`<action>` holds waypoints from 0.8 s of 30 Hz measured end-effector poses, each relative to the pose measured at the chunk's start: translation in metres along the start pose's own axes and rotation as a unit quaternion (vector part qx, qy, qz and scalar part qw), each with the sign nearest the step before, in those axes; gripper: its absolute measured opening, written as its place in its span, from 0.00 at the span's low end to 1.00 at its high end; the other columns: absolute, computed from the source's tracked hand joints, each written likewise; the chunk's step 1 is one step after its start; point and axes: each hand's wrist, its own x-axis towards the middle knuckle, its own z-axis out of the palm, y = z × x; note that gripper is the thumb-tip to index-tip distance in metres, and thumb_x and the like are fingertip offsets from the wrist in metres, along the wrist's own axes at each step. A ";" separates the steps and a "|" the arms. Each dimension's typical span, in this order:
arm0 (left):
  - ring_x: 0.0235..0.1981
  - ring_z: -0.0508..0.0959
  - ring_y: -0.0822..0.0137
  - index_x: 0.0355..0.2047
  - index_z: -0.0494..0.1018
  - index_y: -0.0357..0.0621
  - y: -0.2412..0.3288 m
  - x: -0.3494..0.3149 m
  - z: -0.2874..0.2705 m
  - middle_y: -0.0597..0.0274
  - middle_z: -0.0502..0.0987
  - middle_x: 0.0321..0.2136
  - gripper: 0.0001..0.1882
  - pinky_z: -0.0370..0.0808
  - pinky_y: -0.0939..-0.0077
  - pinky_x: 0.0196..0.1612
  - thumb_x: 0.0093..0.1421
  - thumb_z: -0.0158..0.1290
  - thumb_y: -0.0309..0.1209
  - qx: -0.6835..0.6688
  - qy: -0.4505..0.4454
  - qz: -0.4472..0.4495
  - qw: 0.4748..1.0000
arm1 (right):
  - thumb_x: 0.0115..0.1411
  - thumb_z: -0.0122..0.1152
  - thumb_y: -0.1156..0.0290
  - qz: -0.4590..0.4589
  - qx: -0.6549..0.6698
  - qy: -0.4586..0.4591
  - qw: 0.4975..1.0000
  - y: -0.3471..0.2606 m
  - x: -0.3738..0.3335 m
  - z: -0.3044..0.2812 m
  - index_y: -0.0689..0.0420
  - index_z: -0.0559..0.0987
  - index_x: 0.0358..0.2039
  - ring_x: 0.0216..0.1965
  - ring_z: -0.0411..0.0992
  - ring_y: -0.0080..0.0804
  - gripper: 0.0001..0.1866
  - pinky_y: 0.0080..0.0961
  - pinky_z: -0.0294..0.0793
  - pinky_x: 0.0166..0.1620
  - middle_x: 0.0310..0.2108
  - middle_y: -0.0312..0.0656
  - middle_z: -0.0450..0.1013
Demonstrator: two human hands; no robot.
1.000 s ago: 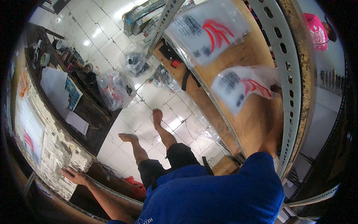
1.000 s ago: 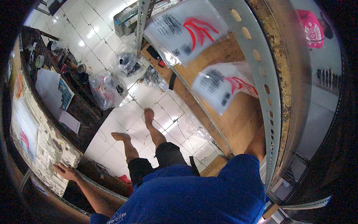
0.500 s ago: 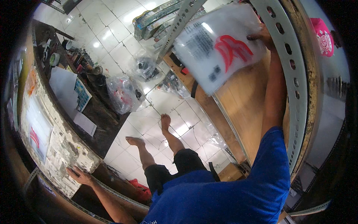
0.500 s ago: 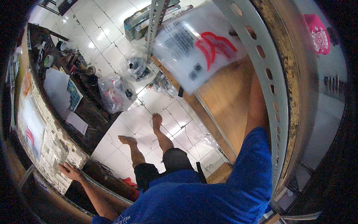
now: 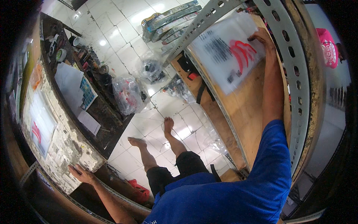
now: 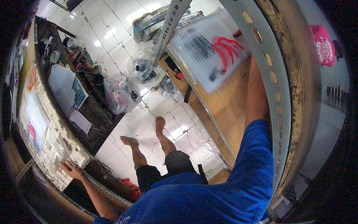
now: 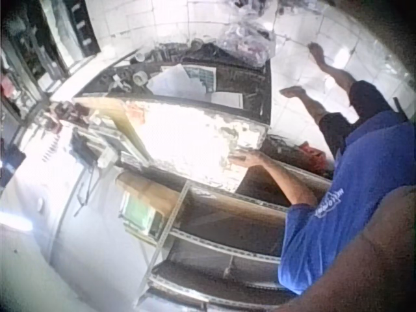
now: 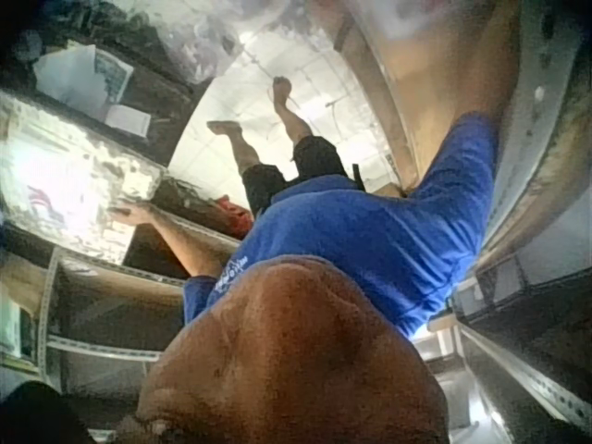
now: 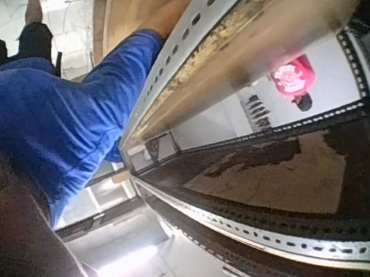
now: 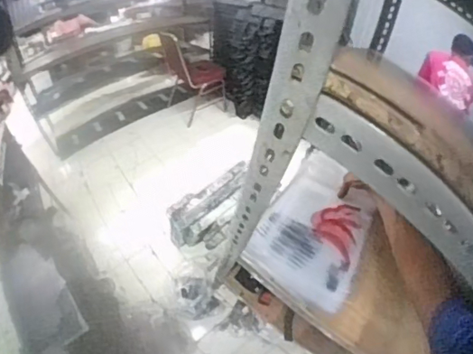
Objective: The person picks up a plastic bag from a shelf, places it on a table, folds it, and then rolls it into a tight bundle before securing it with a small orange adhesive strip.
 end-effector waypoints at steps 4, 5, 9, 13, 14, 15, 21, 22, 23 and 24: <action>0.62 0.65 0.54 0.59 0.64 0.32 0.001 -0.001 0.001 0.46 0.66 0.60 0.27 0.58 0.61 0.65 0.66 0.51 0.37 -0.002 0.007 -0.008 1.000 | 0.44 0.69 0.65 -0.005 0.013 0.020 1.000 0.002 -0.008 0.001 0.62 0.71 0.49 0.43 0.74 0.43 0.31 0.35 0.72 0.50 0.46 0.51 0.73; 0.62 0.64 0.54 0.60 0.64 0.32 0.001 -0.001 0.000 0.46 0.66 0.60 0.27 0.58 0.61 0.65 0.66 0.52 0.37 -0.001 0.006 0.000 1.000 | 0.45 0.68 0.65 -0.008 0.015 0.031 0.999 0.002 -0.013 0.002 0.62 0.71 0.49 0.43 0.74 0.43 0.30 0.35 0.72 0.49 0.46 0.51 0.73; 0.61 0.65 0.52 0.60 0.63 0.33 0.013 0.000 0.001 0.44 0.65 0.60 0.28 0.58 0.58 0.64 0.65 0.52 0.38 -0.004 0.022 0.001 1.000 | 0.46 0.67 0.66 -0.014 0.046 0.088 0.995 0.013 -0.036 0.005 0.61 0.73 0.46 0.42 0.75 0.44 0.26 0.35 0.72 0.49 0.44 0.50 0.74; 0.59 0.66 0.47 0.59 0.64 0.33 0.104 -0.004 0.006 0.39 0.66 0.58 0.29 0.60 0.52 0.62 0.66 0.51 0.41 0.124 0.114 0.258 0.951 | 0.48 0.66 0.66 -0.011 0.097 0.172 0.980 0.032 -0.096 -0.005 0.61 0.75 0.44 0.41 0.75 0.44 0.22 0.35 0.73 0.48 0.42 0.50 0.75; 0.56 0.68 0.46 0.57 0.66 0.32 0.124 -0.033 0.016 0.38 0.69 0.54 0.29 0.62 0.49 0.60 0.65 0.50 0.44 -0.001 0.080 0.266 0.961 | 0.48 0.65 0.67 -0.018 0.115 0.192 0.974 0.027 -0.119 -0.012 0.60 0.75 0.43 0.41 0.75 0.44 0.21 0.35 0.73 0.47 0.41 0.50 0.75; 0.54 0.70 0.48 0.53 0.69 0.32 0.134 -0.062 0.030 0.41 0.73 0.50 0.27 0.65 0.51 0.58 0.65 0.49 0.45 -0.068 0.012 0.260 0.963 | 0.49 0.65 0.67 -0.019 0.130 0.206 0.970 0.025 -0.143 -0.020 0.60 0.76 0.43 0.40 0.75 0.44 0.20 0.35 0.73 0.47 0.41 0.49 0.75; 0.56 0.69 0.45 0.63 0.53 0.35 0.371 -0.193 0.118 0.38 0.66 0.57 0.61 0.63 0.45 0.60 0.46 0.43 0.77 -0.679 -0.546 -0.465 0.157 | 0.51 0.63 0.68 -0.031 0.279 0.141 0.949 -0.021 -0.289 -0.055 0.59 0.78 0.39 0.39 0.76 0.44 0.15 0.36 0.74 0.46 0.38 0.49 0.77; 0.56 0.69 0.44 0.63 0.54 0.34 0.391 -0.196 0.124 0.36 0.67 0.56 0.63 0.63 0.44 0.60 0.43 0.43 0.78 -0.675 -0.544 -0.493 0.077 | 0.52 0.63 0.68 -0.084 0.266 0.097 0.956 -0.039 -0.316 -0.071 0.59 0.79 0.39 0.39 0.76 0.44 0.14 0.36 0.74 0.46 0.37 0.48 0.77; 0.56 0.70 0.43 0.62 0.55 0.35 0.395 -0.203 0.139 0.37 0.68 0.55 0.63 0.63 0.44 0.60 0.42 0.44 0.78 -0.704 -0.535 -0.467 -0.010 | 0.52 0.63 0.68 -0.152 0.233 0.068 0.958 -0.064 -0.338 -0.089 0.59 0.79 0.38 0.38 0.76 0.44 0.13 0.36 0.74 0.46 0.37 0.48 0.77; 0.55 0.70 0.43 0.62 0.55 0.35 0.392 -0.210 0.149 0.38 0.69 0.54 0.63 0.63 0.43 0.61 0.42 0.45 0.78 -0.729 -0.519 -0.436 -0.096 | 0.49 0.63 0.69 -0.325 0.063 0.092 0.939 -0.098 -0.346 -0.114 0.58 0.79 0.35 0.37 0.76 0.41 0.12 0.33 0.75 0.43 0.35 0.46 0.77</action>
